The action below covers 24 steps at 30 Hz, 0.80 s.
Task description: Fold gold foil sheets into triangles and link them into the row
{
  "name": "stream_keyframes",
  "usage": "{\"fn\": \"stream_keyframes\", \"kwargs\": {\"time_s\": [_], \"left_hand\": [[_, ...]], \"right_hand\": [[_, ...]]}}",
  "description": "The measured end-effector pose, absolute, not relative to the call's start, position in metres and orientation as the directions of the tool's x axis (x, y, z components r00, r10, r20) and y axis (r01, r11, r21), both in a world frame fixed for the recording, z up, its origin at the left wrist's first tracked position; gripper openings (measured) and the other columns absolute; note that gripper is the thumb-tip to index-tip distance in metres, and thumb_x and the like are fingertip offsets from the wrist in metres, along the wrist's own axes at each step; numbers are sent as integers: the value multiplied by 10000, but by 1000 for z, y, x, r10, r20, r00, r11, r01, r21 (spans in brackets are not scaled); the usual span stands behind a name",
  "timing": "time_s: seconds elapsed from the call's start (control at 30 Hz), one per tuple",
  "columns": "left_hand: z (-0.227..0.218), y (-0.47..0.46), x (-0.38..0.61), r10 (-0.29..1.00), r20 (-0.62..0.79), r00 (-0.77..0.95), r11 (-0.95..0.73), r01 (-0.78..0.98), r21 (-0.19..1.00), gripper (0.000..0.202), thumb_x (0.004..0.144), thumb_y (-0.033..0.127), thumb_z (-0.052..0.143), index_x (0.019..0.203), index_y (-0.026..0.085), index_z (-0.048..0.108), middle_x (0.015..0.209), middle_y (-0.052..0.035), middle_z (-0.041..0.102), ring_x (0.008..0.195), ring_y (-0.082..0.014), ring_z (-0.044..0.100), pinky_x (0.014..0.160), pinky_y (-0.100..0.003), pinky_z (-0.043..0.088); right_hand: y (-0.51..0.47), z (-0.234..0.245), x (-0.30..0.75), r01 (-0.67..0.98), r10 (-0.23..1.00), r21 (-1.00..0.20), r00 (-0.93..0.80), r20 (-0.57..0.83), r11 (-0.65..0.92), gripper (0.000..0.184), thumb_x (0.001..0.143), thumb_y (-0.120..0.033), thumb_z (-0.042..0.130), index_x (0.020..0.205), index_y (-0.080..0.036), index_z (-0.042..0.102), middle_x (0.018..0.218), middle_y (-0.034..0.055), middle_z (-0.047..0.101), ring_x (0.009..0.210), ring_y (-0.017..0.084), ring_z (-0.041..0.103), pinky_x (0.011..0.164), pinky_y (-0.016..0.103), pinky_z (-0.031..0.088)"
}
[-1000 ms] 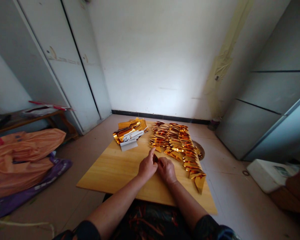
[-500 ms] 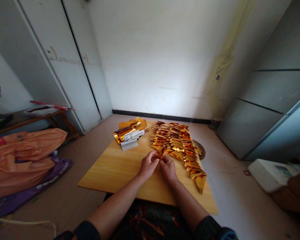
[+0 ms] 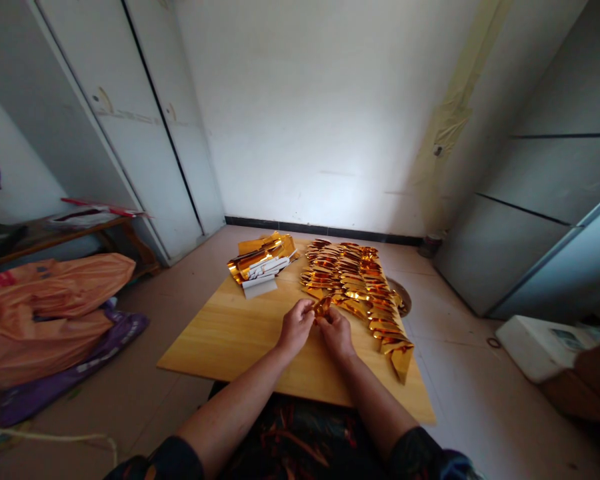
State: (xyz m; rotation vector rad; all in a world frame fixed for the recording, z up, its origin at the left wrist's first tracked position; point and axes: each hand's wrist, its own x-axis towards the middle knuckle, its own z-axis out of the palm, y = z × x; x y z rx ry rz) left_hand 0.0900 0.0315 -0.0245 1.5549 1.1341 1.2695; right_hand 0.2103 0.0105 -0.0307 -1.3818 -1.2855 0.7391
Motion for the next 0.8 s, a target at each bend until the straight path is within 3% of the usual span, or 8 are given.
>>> {"fn": "stream_keyframes", "kwargs": {"time_s": [0.2,0.4,0.63,0.73,0.8], "left_hand": [[-20,30,90,962,262,81,-273,182,945,225,770,152,500,979,164,581,935,-46,682,872,-169,645,815,-284,501],[-15,26,92,955,284,91,-298,309,903,324,709,42,509,991,181,585,917,-21,688,836,-143,651,802,-261,506],[-11,32,83,922,379,81,-364,515,776,310,711,9,514,953,183,602,866,-8,673,776,-128,627,750,-244,493],[-11,34,79,901,420,105,-399,579,711,336,709,-12,499,967,179,599,896,-24,664,810,-135,614,770,-251,481],[-12,34,79,888,439,137,-426,604,673,360,700,-23,494,983,179,589,912,-29,654,838,-142,606,790,-260,473]], "right_hand": [[11,-31,210,302,948,-943,233,218,143,141,675,-318,530,657,-187,577,589,-19,561,575,142,483,545,235,383],[9,-27,206,227,951,-960,219,217,167,220,664,-336,520,768,-178,632,688,8,637,644,162,543,603,254,427],[2,-23,216,348,944,-928,239,227,135,189,678,-344,575,757,-176,611,623,-9,592,562,143,515,542,242,397],[-5,-18,226,522,896,-829,243,371,202,141,747,-298,546,779,-176,606,670,4,593,587,140,516,565,240,397],[-10,-12,230,672,828,-673,159,538,308,138,810,-243,501,846,-176,616,754,27,603,671,148,531,627,245,401]]}}
